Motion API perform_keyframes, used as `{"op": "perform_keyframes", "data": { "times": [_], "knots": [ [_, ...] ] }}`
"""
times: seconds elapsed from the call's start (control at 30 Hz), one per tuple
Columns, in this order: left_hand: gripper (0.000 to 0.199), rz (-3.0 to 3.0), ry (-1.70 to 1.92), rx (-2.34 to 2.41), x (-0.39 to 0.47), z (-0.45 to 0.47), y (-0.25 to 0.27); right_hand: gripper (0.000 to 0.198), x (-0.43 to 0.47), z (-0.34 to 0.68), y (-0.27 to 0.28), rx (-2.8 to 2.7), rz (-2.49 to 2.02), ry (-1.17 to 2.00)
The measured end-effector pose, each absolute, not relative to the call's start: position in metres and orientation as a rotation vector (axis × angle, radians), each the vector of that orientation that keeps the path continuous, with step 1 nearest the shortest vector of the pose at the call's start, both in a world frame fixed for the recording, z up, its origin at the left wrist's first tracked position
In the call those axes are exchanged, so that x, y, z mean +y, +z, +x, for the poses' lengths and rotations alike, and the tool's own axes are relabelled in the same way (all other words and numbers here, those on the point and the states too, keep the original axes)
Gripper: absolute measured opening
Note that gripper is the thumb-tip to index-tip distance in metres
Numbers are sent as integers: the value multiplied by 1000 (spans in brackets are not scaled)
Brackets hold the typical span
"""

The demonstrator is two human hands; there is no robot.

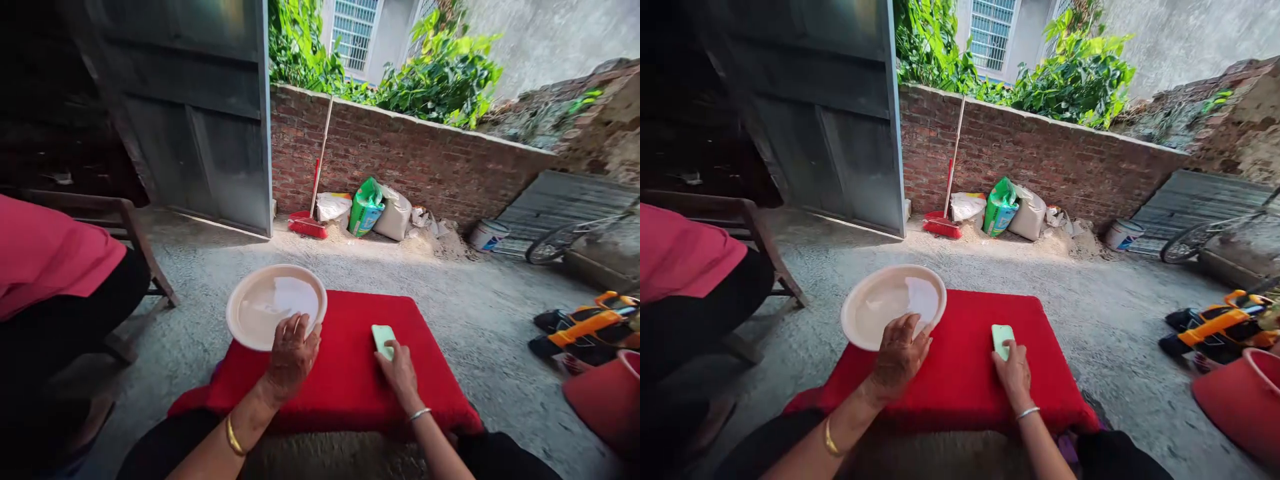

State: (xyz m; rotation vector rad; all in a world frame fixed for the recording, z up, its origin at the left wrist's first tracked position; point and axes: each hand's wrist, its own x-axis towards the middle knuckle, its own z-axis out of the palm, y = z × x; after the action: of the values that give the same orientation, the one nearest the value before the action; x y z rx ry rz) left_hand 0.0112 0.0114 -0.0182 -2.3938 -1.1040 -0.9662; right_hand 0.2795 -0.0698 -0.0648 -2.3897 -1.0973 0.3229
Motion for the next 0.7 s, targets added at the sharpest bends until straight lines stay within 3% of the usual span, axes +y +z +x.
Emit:
{"op": "perform_keyframes", "data": {
  "times": [0.17, 0.27, 0.5, 0.7],
  "knots": [
    [28, -2485, -689, -1365, 25, -1, -17, 34, -70, 192, -85, -1688, -1783, 722],
    [26, -2626, -567, -1428, 25, 1, -26, 32, -58, 229, -78, -1316, -1913, 623],
    [21, -2774, -379, -1535, 26, 5, -24, 50, -41, 382, -38, -620, -2339, 185],
    [22, -2746, -369, -1499, 25, 2, -23, 40, -15, 310, -61, -903, -2264, 357]
  ]
}}
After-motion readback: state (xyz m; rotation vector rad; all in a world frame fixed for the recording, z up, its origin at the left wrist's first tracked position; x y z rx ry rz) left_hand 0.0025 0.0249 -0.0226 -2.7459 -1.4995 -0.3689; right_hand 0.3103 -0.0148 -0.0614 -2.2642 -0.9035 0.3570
